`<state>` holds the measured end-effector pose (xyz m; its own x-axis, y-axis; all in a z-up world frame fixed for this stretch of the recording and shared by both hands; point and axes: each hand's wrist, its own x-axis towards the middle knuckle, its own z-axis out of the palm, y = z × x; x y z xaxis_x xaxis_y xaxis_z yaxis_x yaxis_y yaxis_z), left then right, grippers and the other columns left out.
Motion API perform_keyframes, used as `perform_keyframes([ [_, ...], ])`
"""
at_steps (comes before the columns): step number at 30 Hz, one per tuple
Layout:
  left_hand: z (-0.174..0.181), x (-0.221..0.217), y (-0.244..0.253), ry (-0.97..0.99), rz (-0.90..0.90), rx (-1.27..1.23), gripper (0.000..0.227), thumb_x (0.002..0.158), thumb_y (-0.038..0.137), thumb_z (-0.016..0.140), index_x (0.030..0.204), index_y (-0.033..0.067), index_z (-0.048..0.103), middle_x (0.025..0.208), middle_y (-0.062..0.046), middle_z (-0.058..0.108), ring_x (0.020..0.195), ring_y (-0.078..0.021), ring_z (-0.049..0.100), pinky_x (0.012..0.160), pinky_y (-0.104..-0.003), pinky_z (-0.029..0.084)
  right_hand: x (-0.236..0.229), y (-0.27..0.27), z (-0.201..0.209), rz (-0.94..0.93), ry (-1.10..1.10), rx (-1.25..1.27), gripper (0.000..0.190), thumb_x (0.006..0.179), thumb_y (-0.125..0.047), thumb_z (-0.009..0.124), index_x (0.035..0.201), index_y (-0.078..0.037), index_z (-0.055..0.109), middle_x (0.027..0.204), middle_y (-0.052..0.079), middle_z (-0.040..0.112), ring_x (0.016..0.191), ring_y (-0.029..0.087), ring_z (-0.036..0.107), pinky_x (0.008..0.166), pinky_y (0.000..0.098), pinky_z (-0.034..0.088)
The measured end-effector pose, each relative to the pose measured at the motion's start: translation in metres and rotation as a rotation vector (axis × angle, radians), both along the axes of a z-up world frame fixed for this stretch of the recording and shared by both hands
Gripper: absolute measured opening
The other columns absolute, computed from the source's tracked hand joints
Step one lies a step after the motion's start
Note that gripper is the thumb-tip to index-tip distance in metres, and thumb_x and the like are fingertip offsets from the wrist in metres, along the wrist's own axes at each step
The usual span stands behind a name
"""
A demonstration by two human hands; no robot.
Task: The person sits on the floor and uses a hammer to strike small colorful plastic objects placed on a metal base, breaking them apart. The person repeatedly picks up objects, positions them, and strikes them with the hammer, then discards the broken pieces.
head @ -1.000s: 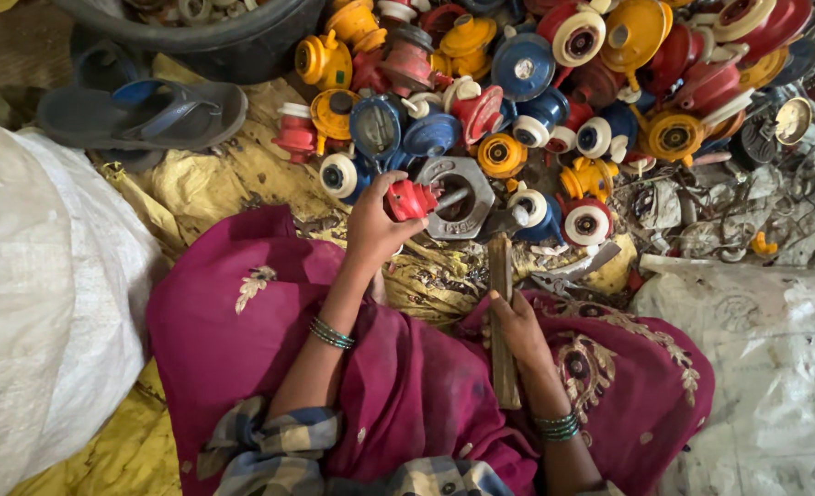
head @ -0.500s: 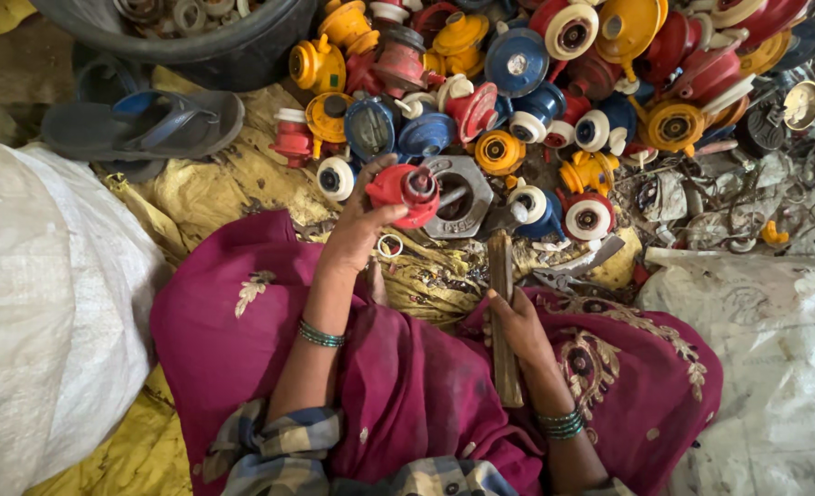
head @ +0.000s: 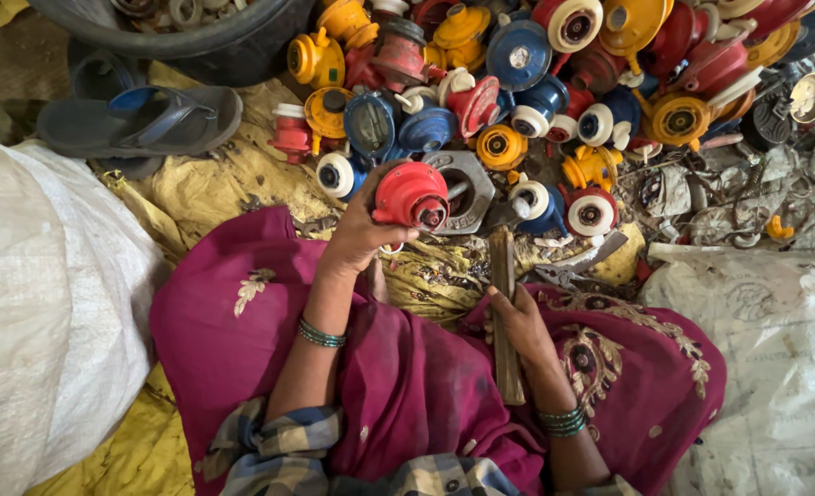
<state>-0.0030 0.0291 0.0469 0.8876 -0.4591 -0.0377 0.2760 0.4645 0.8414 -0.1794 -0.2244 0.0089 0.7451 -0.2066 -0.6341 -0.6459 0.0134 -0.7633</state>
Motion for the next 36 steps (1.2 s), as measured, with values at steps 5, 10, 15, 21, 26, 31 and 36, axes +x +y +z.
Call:
perform_keyframes([
  [5,0.005,0.002,0.0,-0.153,0.018,0.117,0.084,0.066,-0.009,0.084,0.143,0.0072,0.055,0.14,-0.008,0.062,0.131,-0.019,0.059,0.114,-0.035,0.049,0.0,0.001,0.002,-0.026,-0.006,0.013,0.031,0.1,-0.031,0.062,0.108,-0.002,0.052,0.072,0.002,0.058,0.055,0.012,0.057,0.046,0.0283,0.05],
  [10,-0.002,0.007,0.003,-0.451,0.035,0.385,0.074,0.068,-0.012,0.075,0.138,0.008,0.06,0.142,-0.007,0.061,0.136,-0.0212,0.058,0.117,-0.034,0.046,0.001,0.002,0.004,-0.016,0.003,0.005,0.031,0.1,-0.031,0.062,0.108,-0.003,0.052,0.072,0.003,0.059,0.056,0.012,0.058,0.046,0.0286,0.052],
  [15,-0.027,0.01,-0.007,-0.695,0.066,0.797,0.065,0.062,-0.012,0.075,0.123,0.0098,0.069,0.133,-0.011,0.063,0.126,-0.0311,0.06,0.108,-0.038,0.049,0.002,0.003,0.008,-0.003,0.004,0.007,0.03,0.099,-0.031,0.061,0.111,-0.006,0.052,0.071,0.002,0.059,0.055,0.011,0.058,0.046,0.0281,0.051],
  [21,-0.049,0.011,-0.012,-0.738,0.145,0.888,0.064,0.066,-0.016,0.069,0.122,0.0151,0.073,0.134,-0.013,0.062,0.125,-0.0344,0.06,0.105,-0.041,0.051,0.002,0.004,0.009,-0.044,-0.018,0.035,0.028,0.098,-0.029,0.063,0.108,-0.004,0.053,0.072,0.001,0.058,0.055,0.011,0.056,0.046,0.0279,0.05],
  [26,-0.048,0.004,-0.013,-0.623,0.224,0.866,0.074,0.064,-0.013,0.069,0.131,0.0169,0.068,0.132,-0.017,0.057,0.125,-0.0359,0.057,0.103,-0.04,0.051,0.002,0.006,0.01,-0.047,0.003,0.014,0.027,0.098,-0.029,0.063,0.106,-0.005,0.053,0.072,0.001,0.058,0.055,0.011,0.056,0.046,0.0281,0.05],
  [31,-0.049,-0.002,-0.018,-0.639,0.234,0.798,0.076,0.072,-0.003,0.078,0.142,0.0209,0.059,0.134,-0.012,0.064,0.128,-0.0318,0.06,0.114,-0.039,0.049,0.002,0.006,0.012,-0.044,0.0,-0.01,0.028,0.098,-0.03,0.064,0.106,-0.004,0.054,0.071,0.001,0.058,0.055,0.012,0.056,0.047,0.028,0.049],
  [36,-0.055,-0.011,-0.032,-0.707,0.411,0.837,0.104,0.062,0.019,0.097,0.148,0.0059,0.039,0.133,-0.029,0.052,0.125,-0.037,0.053,0.104,-0.043,0.049,0.002,0.006,0.011,-0.027,-0.008,-0.005,0.028,0.099,-0.03,0.063,0.104,-0.004,0.054,0.07,0.001,0.058,0.056,0.012,0.057,0.049,0.0277,0.05],
])
